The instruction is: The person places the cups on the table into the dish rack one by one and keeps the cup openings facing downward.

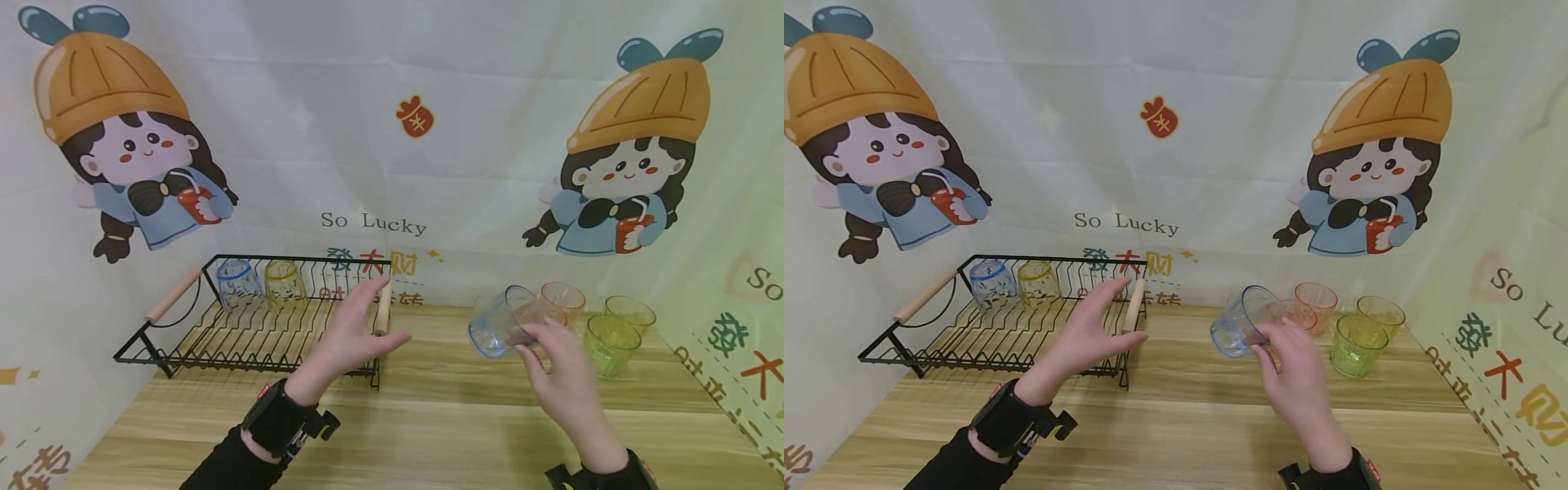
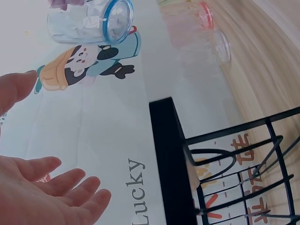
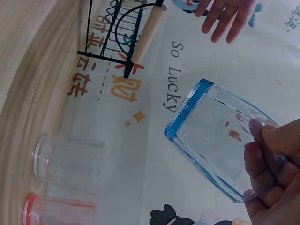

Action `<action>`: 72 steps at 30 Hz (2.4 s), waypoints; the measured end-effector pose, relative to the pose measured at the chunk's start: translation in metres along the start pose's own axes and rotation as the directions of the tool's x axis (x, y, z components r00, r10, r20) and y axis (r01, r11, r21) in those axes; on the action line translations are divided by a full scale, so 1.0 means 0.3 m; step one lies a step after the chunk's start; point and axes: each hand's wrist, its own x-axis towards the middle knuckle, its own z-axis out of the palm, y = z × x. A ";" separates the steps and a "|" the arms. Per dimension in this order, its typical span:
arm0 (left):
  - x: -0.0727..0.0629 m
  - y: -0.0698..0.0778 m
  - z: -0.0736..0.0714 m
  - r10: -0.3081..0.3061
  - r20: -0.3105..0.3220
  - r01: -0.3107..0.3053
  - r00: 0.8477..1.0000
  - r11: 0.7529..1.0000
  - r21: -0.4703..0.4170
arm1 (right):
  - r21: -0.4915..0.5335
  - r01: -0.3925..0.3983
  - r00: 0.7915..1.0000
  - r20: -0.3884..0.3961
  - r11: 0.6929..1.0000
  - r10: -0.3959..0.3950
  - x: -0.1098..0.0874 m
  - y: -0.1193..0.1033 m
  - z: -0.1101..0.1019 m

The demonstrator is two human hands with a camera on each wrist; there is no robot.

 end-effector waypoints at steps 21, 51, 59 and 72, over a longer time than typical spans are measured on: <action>-0.007 0.025 0.047 0.003 0.032 0.001 0.999 0.992 -0.123 | 0.204 -0.006 0.993 -0.112 0.979 0.029 0.031 -0.067 0.062; -0.027 0.070 0.132 0.081 0.022 -0.057 0.996 0.850 -0.524 | 0.632 -0.068 0.979 -0.106 0.772 0.173 0.016 -0.154 0.148; -0.030 0.086 0.150 0.042 -0.014 -0.041 0.999 0.741 -0.670 | 0.701 -0.090 0.974 -0.084 0.708 0.208 0.015 -0.160 0.149; -0.035 0.086 0.140 0.001 -0.082 -0.054 0.997 0.754 -0.654 | 0.714 -0.102 0.985 -0.024 0.693 0.170 0.014 -0.145 0.142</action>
